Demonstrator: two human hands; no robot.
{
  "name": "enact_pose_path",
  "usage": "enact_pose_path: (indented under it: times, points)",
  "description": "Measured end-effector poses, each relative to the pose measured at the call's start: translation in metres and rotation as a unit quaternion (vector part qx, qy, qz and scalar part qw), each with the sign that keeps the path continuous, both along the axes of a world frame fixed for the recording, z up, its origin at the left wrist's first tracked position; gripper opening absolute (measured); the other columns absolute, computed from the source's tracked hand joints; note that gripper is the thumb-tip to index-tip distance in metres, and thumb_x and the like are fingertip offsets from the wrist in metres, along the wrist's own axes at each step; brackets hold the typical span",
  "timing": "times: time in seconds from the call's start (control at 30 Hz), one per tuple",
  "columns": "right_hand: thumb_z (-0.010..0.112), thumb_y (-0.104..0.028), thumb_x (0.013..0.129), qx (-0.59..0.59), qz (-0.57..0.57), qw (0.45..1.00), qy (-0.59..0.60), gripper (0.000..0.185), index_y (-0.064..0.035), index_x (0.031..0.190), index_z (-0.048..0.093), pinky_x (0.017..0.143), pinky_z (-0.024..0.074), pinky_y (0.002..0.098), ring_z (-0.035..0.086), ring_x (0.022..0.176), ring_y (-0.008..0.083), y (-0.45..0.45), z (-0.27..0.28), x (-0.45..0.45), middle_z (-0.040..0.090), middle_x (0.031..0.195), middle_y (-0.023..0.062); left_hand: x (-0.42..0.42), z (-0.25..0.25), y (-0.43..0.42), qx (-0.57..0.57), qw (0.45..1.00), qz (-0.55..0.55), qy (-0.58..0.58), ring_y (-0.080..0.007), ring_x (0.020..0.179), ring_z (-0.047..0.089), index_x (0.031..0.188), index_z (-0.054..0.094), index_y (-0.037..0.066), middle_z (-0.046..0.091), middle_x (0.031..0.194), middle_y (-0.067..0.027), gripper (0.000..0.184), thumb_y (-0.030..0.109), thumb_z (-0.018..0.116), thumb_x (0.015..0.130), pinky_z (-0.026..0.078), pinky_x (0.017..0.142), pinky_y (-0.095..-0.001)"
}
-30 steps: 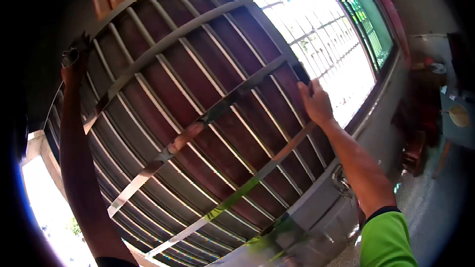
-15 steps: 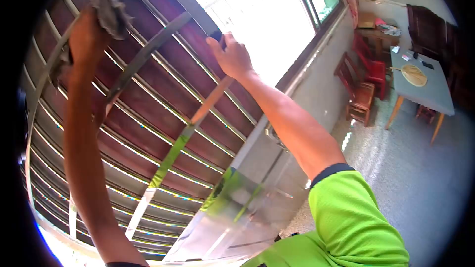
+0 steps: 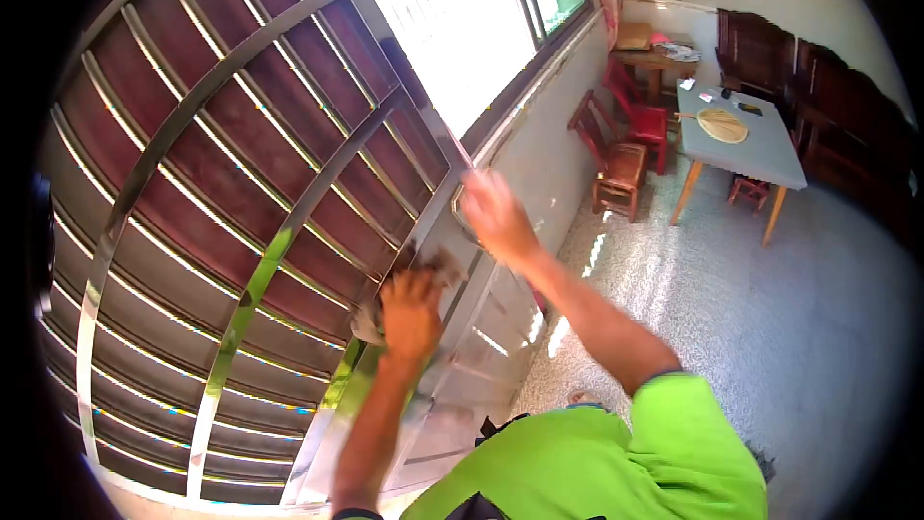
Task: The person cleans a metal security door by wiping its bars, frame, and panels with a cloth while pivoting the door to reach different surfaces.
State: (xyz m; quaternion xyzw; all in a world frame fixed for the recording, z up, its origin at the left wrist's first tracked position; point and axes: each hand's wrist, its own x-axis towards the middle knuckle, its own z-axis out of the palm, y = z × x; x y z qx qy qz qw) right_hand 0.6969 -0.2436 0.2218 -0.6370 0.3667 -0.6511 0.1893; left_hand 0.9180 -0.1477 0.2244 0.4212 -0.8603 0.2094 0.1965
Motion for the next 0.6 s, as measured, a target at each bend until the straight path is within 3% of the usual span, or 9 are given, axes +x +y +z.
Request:
enact_pose_path:
  times: [0.07,0.1,0.13,0.2,0.3,0.4,0.43,0.5,0.6]
  points:
    - [0.064,-0.038,0.098,0.3,0.242,0.905,-0.181,0.056,-0.0092,0.143,0.047,0.102,0.0462,0.0398,0.049,0.129,0.0218,0.065,-0.107,0.016,0.049,0.143,0.0072,-0.001,-0.047,0.028,0.09,0.989,0.022,0.114,-0.0346,0.113,0.053,0.108,0.069,0.005,0.063,0.121,-0.0139,0.035,0.01,0.062,0.074,0.041,0.095,-0.0495]
    - [0.065,-0.047,0.095,0.432,0.247,0.843,-0.202,0.066,-0.0184,0.149,0.039,0.103,0.0444,0.0493,0.042,0.136,0.023,0.114,-0.116,0.029,0.039,0.153,0.0047,-0.002,-0.065,0.043,0.129,0.975,0.031,0.179,-0.0351,0.112,0.054,0.11,0.068,0.005,0.064,0.12,-0.0146,0.037,0.008,0.063,0.073,0.042,0.094,-0.0496]
    - [0.064,-0.055,0.093,0.515,0.345,0.723,-0.306,0.068,-0.025,0.149,0.039,0.1,0.0452,0.0558,0.039,0.139,0.0235,0.142,-0.142,0.037,0.032,0.157,0.0029,-0.004,-0.076,0.059,0.133,0.974,0.026,0.181,-0.0351,0.112,0.054,0.11,0.068,0.005,0.064,0.12,-0.0146,0.037,0.008,0.063,0.073,0.042,0.094,-0.0496]
    - [0.064,-0.058,0.091,0.505,0.433,0.591,-0.455,0.064,-0.0208,0.14,0.048,0.097,0.0493,0.0548,0.055,0.125,0.0252,0.182,-0.161,0.063,0.056,0.136,0.0034,-0.006,-0.088,0.085,0.212,0.955,-0.042,0.202,-0.0394,0.121,0.05,0.119,0.065,0.006,0.058,0.13,-0.0196,0.046,0.009,0.063,0.073,0.04,0.098,-0.0533]
    - [0.07,-0.048,0.091,0.496,0.409,0.587,-0.492,0.056,-0.0128,0.132,0.053,0.094,0.0527,0.0478,0.062,0.114,0.0224,0.197,-0.14,0.084,0.063,0.123,0.0047,-0.001,-0.093,0.117,0.257,0.932,-0.07,0.245,-0.0445,0.133,0.041,0.128,0.06,0.006,0.047,0.142,-0.0238,0.053,0.01,0.064,0.076,0.034,0.107,-0.0556]
    - [0.075,-0.025,0.091,0.421,0.382,0.744,-0.351,0.044,-0.0076,0.126,0.057,0.084,0.0561,0.0364,0.063,0.105,0.0188,0.186,-0.091,0.094,0.062,0.119,0.0079,0.031,-0.018,0.147,0.208,0.958,-0.029,0.195,-0.0486,0.14,0.031,0.133,0.057,0.004,0.037,0.15,-0.025,0.056,0.012,0.066,0.078,0.028,0.114,-0.0553]
    - [0.076,-0.023,0.089,0.403,0.412,0.755,-0.314,0.045,-0.0063,0.126,0.057,0.086,0.0551,0.0345,0.062,0.104,0.0174,0.182,-0.058,0.093,0.062,0.118,0.0066,0.046,0.006,0.157,0.182,0.959,-0.036,0.215,-0.0494,0.139,0.034,0.132,0.057,0.002,0.043,0.146,-0.0247,0.055,0.012,0.068,0.079,0.029,0.113,-0.0558]
    - [0.072,-0.02,0.092,0.262,0.31,0.88,-0.247,0.044,-0.0029,0.13,0.057,0.089,0.0515,0.0286,0.062,0.101,0.0145,0.145,-0.021,0.093,0.064,0.114,0.0054,0.08,0.038,0.177,0.107,0.955,-0.041,0.272,-0.0488,0.133,0.042,0.132,0.057,0.0,0.05,0.14,-0.025,0.054,0.008,0.067,0.08,0.035,0.109,-0.0551]
    - [0.068,-0.018,0.093,0.193,0.162,0.935,-0.251,0.042,-0.0016,0.13,0.056,0.084,0.0483,0.0274,0.059,0.1,0.014,0.076,0.018,0.089,0.063,0.113,0.0054,0.106,0.062,0.182,0.061,0.934,0.014,0.352,-0.0477,0.129,0.047,0.13,0.057,-0.004,0.054,0.134,-0.0268,0.049,0.002,0.062,0.082,0.039,0.106,-0.0535]
